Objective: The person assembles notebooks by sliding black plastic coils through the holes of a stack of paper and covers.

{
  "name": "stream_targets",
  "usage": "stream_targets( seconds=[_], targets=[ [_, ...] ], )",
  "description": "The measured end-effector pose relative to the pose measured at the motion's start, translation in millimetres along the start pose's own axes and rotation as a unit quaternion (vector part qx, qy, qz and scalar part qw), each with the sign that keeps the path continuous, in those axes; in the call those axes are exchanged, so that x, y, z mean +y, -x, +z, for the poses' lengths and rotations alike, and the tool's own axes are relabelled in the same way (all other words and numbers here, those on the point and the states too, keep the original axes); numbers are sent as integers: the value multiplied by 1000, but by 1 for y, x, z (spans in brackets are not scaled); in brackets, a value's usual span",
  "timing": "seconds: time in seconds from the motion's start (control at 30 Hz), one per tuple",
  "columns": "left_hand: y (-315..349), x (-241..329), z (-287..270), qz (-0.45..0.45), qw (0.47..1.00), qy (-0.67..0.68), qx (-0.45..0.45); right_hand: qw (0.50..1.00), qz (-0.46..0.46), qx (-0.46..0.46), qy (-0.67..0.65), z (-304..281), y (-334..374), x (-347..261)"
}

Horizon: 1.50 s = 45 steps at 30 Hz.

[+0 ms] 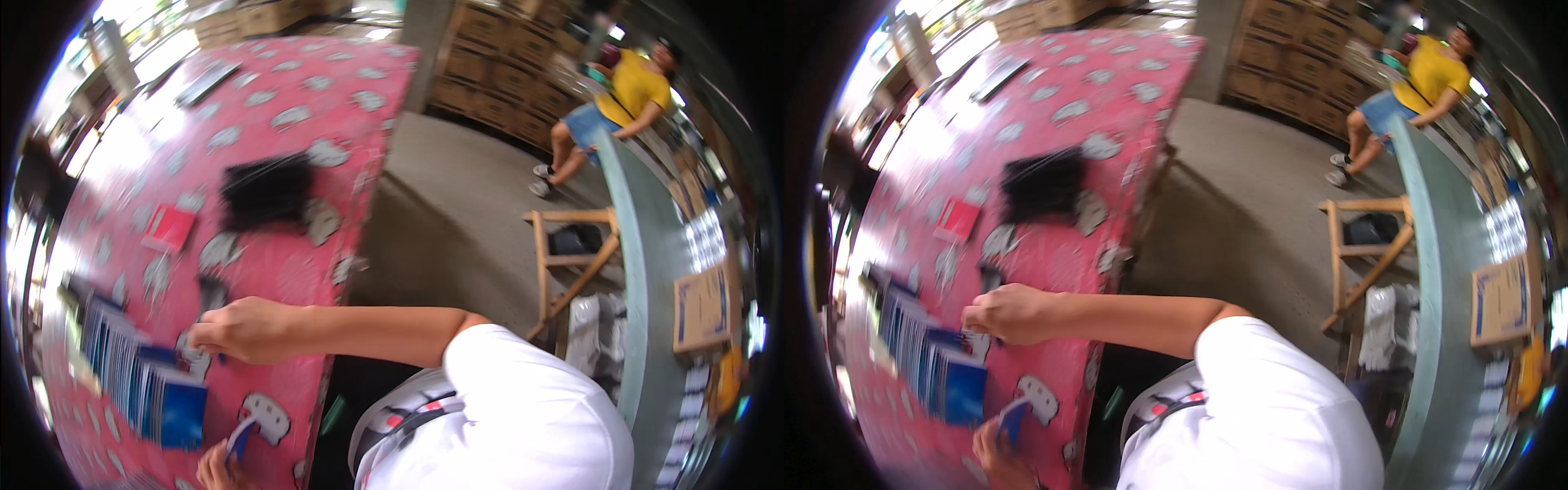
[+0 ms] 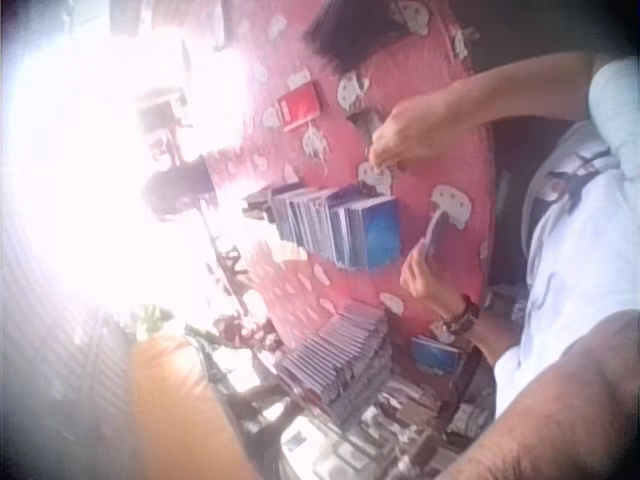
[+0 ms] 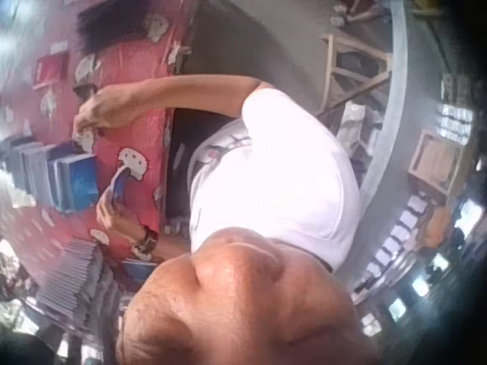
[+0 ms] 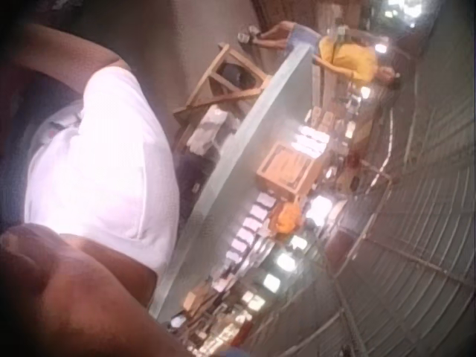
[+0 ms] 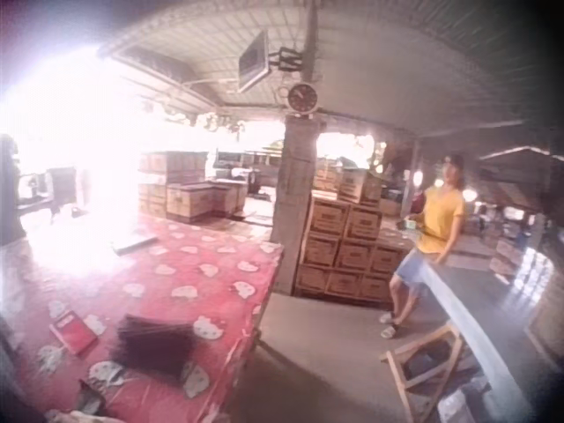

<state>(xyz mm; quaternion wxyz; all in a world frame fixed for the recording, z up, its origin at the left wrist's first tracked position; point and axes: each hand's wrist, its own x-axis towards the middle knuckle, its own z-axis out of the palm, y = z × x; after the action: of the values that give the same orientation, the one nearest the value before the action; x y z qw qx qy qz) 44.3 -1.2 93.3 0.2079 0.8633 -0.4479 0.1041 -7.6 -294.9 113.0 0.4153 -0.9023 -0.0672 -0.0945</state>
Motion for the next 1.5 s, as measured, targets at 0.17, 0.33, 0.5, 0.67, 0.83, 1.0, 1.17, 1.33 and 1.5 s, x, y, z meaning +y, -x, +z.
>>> stream_targets(
  seconds=[0.17,0.33,0.5,0.67,0.83,1.0,1.17,1.33,1.5],
  targets=[
    [-16,31,16,-42,996,3,78,980,60,-55,-181,28,13,-20],
    [-8,24,19,-87,986,48,132,988,-52,-22,-143,50,6,-19],
    [-2,30,16,-86,984,49,146,987,-89,-37,-129,54,2,-26],
    [-3,31,17,-71,985,48,148,977,-44,-81,-192,51,1,-22],
    [-6,32,17,-75,987,37,139,974,-93,-112,-173,52,1,-17],
    [-6,35,16,-79,988,28,131,965,-186,-65,-174,55,-5,-14],
    [-6,39,14,-71,991,23,115,953,-59,-237,-177,47,-8,-18],
    [-11,48,21,-45,989,62,125,968,-54,-197,-146,46,-4,-13],
    [-7,46,17,-59,993,44,94,988,-58,138,24,-67,-37,63]
  ],
)
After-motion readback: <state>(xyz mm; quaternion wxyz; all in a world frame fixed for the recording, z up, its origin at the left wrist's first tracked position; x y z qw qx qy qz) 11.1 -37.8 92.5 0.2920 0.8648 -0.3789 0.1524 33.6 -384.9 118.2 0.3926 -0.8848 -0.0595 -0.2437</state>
